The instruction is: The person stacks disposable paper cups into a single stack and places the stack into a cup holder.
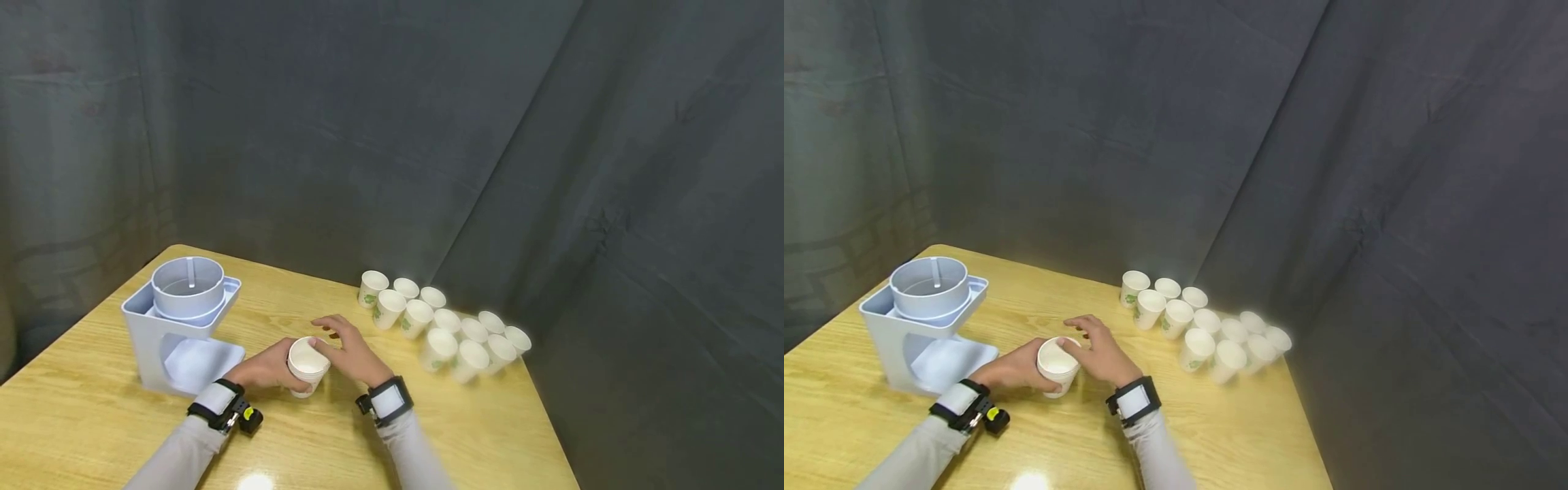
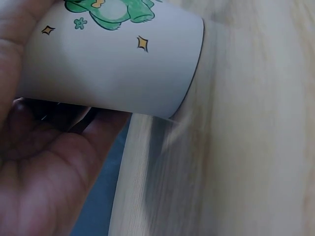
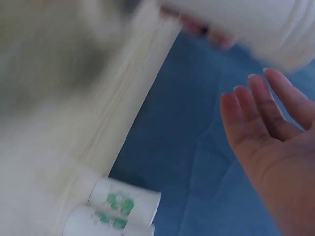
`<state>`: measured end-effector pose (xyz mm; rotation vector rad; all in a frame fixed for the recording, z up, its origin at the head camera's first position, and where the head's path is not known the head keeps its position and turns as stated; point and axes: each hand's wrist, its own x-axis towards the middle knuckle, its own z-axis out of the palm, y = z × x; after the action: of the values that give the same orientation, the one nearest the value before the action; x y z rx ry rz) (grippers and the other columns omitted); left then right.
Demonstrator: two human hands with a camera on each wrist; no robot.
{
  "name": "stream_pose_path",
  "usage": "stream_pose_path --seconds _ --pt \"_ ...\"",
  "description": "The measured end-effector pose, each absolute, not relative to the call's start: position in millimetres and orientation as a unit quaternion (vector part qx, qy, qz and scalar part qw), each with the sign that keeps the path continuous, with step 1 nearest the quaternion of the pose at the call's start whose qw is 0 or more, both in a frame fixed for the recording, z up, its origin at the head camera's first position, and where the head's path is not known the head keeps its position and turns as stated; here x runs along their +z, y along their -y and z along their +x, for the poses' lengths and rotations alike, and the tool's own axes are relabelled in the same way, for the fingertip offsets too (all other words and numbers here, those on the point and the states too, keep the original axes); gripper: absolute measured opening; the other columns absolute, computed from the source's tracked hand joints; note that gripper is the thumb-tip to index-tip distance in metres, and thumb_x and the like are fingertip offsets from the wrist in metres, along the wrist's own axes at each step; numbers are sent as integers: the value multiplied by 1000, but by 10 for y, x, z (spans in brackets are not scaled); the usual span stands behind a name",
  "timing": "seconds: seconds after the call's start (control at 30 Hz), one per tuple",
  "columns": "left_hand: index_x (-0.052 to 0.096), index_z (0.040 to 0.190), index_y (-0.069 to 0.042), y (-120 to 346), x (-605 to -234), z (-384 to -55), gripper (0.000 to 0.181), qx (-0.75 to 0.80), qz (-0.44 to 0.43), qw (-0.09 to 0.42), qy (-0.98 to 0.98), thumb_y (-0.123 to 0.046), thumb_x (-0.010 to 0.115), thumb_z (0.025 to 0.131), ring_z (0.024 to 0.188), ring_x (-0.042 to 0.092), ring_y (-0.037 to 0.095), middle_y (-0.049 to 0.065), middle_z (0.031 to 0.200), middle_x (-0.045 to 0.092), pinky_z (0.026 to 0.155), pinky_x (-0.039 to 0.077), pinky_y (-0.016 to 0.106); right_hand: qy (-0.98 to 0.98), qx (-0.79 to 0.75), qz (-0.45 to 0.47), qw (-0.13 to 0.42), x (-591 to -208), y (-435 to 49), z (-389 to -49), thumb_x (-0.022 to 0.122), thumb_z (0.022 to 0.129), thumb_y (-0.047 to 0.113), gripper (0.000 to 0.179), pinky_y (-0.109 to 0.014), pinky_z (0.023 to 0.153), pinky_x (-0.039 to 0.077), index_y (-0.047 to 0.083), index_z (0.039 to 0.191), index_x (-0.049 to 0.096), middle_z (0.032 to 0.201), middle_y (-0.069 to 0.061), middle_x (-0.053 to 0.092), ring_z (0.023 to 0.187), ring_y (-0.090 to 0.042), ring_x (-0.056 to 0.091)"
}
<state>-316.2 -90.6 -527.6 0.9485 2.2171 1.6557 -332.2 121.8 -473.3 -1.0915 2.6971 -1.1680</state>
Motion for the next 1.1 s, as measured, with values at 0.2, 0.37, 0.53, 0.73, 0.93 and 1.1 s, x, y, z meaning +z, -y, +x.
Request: stream_pose_path --seconds 0.2,0.37,0.53,0.73,0.93,1.1 --pt "60 127 5 902 -5295 -3155 64 576 306 110 -750 -10 89 71 105 62 25 11 113 69 95 47 44 -881 -361 -303 -34 -4706 -1357 -3849 61 100 32 49 -49 105 47 2 139 57 138 -14 58 127 -32 54" --pt "60 128 4 908 -5320 -3146 66 570 299 111 -757 -13 89 72 105 63 23 10 113 70 95 48 41 -897 -343 -271 -60 -4673 -1461 -4234 64 97 25 50 -51 104 46 -4 137 57 136 -22 57 124 -40 54" --pt "61 126 4 897 -5317 -3149 65 569 297 103 -760 -14 90 70 103 63 20 9 111 70 94 49 35 -914 -335 -220 -62 -4652 -1549 -4515 67 94 24 57 -55 112 38 -8 139 53 143 -26 50 134 -46 42" --pt "60 127 5 881 -5307 -3151 68 575 291 101 -758 -12 90 69 104 62 24 10 111 69 94 48 36 -945 -273 -163 -83 -4630 -1603 -4725 72 88 21 60 -55 113 33 -6 139 55 144 -28 48 136 -47 37" --pt "60 127 2 875 -5334 -3162 66 575 299 108 -754 -11 90 69 106 63 22 9 114 69 96 47 39 -964 -217 -126 -92 -4691 -1623 -4878 78 84 20 67 -55 114 35 -6 140 53 144 -30 48 134 -50 42" --pt "60 128 3 882 -5319 -3150 66 574 309 105 -751 -10 89 69 107 62 22 10 115 69 97 47 43 -971 -174 -129 -100 -4810 -1649 -5053 79 83 22 69 -55 115 34 -3 142 54 143 -29 51 134 -49 45"
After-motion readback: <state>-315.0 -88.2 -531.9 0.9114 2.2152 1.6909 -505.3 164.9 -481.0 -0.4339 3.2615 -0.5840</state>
